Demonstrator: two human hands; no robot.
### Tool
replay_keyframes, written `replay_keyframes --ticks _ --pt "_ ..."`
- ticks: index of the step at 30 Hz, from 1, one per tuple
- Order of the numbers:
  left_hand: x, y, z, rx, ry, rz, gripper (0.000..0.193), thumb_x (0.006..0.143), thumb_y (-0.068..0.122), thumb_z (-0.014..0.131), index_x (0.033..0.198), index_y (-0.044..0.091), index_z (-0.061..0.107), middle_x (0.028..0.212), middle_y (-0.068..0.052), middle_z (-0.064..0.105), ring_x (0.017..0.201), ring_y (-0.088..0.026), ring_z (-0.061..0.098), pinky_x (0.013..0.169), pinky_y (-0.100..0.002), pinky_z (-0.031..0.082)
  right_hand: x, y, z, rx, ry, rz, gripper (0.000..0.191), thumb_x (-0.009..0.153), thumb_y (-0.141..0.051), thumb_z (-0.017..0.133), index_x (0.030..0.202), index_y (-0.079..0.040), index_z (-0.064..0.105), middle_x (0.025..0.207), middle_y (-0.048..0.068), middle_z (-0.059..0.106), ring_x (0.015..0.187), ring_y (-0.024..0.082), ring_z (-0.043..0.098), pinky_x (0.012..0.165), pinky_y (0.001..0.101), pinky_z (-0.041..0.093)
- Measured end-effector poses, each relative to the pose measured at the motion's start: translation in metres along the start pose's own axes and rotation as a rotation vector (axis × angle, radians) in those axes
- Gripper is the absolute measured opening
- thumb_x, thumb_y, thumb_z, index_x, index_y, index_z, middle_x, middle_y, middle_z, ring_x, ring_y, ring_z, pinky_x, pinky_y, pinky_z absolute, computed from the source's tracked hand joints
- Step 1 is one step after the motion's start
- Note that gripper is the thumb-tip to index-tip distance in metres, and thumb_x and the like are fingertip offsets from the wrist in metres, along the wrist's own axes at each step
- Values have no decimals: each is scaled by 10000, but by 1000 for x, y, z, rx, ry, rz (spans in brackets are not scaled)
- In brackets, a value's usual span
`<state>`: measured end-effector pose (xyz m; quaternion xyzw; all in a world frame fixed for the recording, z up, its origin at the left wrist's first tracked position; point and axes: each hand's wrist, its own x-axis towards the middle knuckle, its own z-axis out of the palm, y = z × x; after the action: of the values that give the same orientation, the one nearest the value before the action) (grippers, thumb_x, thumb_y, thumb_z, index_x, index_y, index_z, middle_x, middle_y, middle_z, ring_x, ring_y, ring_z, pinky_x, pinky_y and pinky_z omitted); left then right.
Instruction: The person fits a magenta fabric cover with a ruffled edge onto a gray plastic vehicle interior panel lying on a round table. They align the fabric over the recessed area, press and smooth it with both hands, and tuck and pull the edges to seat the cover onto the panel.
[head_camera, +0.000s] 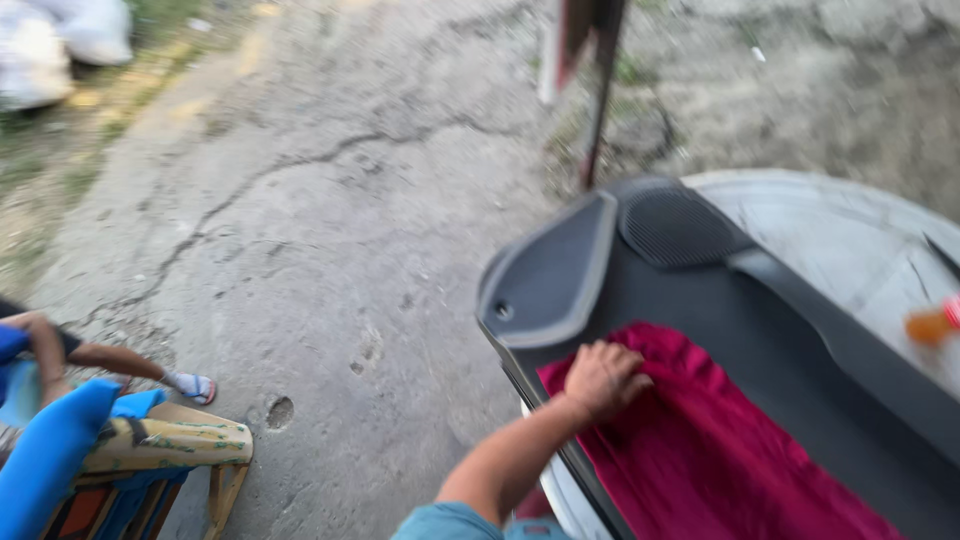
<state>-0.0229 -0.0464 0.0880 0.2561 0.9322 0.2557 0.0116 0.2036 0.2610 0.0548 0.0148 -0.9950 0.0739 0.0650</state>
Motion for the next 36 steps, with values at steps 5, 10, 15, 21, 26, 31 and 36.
replay_keyframes --ticks 5,10,15,21,26,31,36 --pt "11 4 20 -6 -41 33 335 907 455 710 1101 183 732 1046 -61 721 993 -323 640 837 -498 500 -164 19 -44 32 -151 55 704 904 -461 465 1522 -133 390 1616 98 352 1503 353 306 1193 570 250" --pt "8 9 38 -20 -2 142 407 940 430 736 1225 142 694 1118 -89 685 1009 -343 620 844 -506 485 -171 20 -34 59 -407 169 712 944 -529 467 1538 -147 375 1629 121 312 1518 370 242 1214 568 176" --pt "5 3 52 -62 -103 208 381 1060 355 682 1339 95 689 1228 -114 652 1101 -357 569 921 -506 447 -119 15 -29 133 -412 179 676 985 -501 489 1571 -173 412 1682 93 309 1570 380 191 1244 599 133" --pt "5 -2 65 -143 -195 161 406 1093 325 649 1398 58 663 1298 -104 641 1157 -346 539 1013 -476 408 -41 -2 0 107 -394 67 701 1037 -520 465 1615 -131 384 1714 92 281 1600 327 158 1273 562 72" --pt "2 -2 68 -140 -188 164 398 1100 324 658 1394 56 665 1300 -106 637 1170 -346 536 1016 -474 406 7 -32 17 144 -391 -36 733 1036 -521 460 1624 -100 340 1719 91 247 1595 308 149 1270 534 58" --pt "7 -8 64 -137 -208 160 404 1099 331 662 1395 54 653 1314 -116 629 1181 -346 534 998 -474 407 40 -64 37 236 -374 -91 719 1053 -478 492 1639 -100 317 1721 91 232 1597 303 139 1277 538 71" --pt "3 -16 64 -149 -230 224 406 1114 300 659 1431 48 633 1373 -130 616 1248 -354 530 1052 -472 408 12 -43 37 298 -407 -65 678 1060 -474 469 1640 -153 332 1721 65 262 1603 291 152 1292 518 87"
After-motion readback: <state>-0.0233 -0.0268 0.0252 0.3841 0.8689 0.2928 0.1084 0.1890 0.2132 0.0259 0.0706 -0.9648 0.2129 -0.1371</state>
